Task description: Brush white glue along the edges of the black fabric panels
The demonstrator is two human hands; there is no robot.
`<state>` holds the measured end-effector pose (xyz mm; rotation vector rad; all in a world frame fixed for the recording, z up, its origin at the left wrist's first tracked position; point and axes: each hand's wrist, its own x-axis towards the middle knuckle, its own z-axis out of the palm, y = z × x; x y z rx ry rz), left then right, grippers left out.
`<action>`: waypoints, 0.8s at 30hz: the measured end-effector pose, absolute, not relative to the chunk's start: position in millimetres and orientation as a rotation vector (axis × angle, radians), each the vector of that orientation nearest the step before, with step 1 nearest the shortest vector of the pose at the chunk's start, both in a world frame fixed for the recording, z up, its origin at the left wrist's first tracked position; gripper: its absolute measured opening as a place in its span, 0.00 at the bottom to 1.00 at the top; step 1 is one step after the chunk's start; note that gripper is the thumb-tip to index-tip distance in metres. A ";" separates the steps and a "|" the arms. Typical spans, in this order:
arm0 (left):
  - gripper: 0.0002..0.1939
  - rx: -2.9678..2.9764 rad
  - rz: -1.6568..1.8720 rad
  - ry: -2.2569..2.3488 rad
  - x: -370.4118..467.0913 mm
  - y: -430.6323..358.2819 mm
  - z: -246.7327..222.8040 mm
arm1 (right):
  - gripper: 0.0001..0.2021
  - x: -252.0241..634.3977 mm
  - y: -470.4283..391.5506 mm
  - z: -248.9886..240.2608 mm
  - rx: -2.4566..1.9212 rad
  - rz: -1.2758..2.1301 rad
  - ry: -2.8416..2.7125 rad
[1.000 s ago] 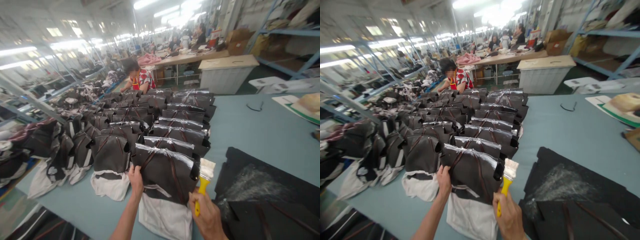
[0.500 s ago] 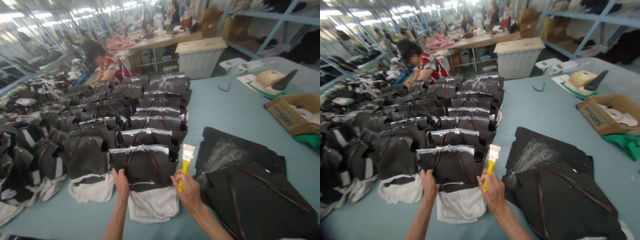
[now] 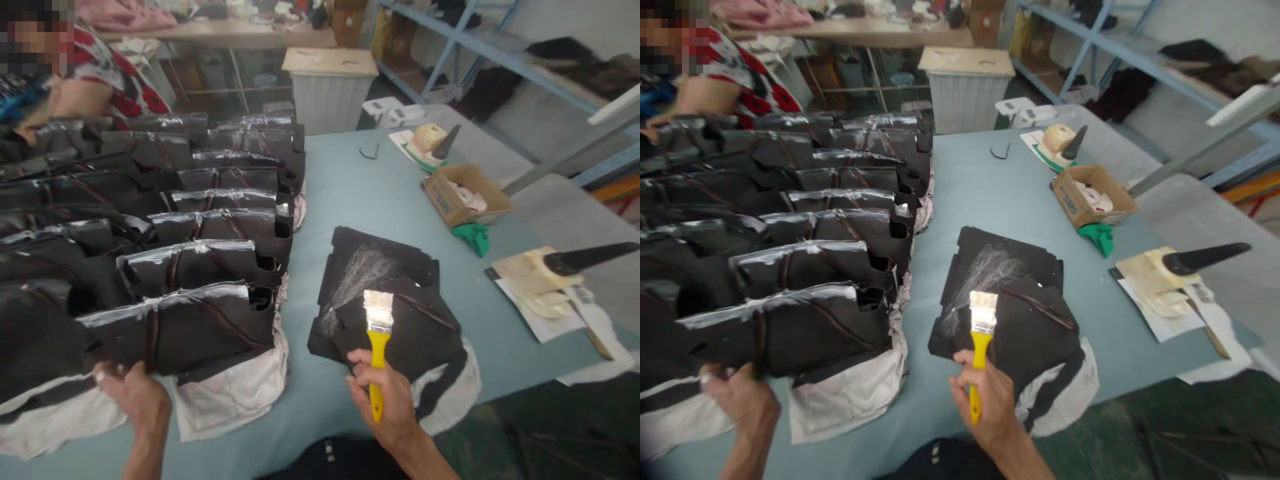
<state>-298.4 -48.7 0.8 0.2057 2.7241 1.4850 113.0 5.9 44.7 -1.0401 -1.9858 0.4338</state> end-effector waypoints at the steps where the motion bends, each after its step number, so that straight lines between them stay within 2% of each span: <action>1: 0.24 0.181 1.480 2.790 -289.0 -52.1 7.4 | 0.04 128.2 6.6 47.5 -1.067 0.418 -1.977; 4: 0.29 0.203 1.421 2.923 -239.7 -68.8 25.8 | 0.03 178.0 14.5 50.4 -1.151 0.366 -1.958; 7: 0.22 0.384 1.268 2.762 -160.0 -76.2 29.1 | 0.02 229.8 29.3 46.6 -1.238 0.300 -1.928; 10: 0.30 0.621 0.980 2.306 -70.0 -58.6 11.9 | 0.02 277.8 44.6 42.9 -1.308 0.259 -1.897; 14: 0.33 0.947 0.800 2.155 16.3 -10.6 -18.7 | 0.07 328.6 56.6 44.0 -1.331 0.266 -1.871; 18: 0.37 1.146 0.523 2.229 41.4 25.5 -32.3 | 0.14 358.3 63.6 42.9 -1.291 0.429 -1.817; 21: 0.31 1.158 0.275 2.301 38.9 38.2 -33.7 | 0.19 365.0 73.1 33.8 -1.225 0.587 -1.734; 24: 0.26 1.117 0.062 2.305 34.6 47.3 -34.1 | 0.19 360.7 88.4 20.8 -1.218 0.669 -1.687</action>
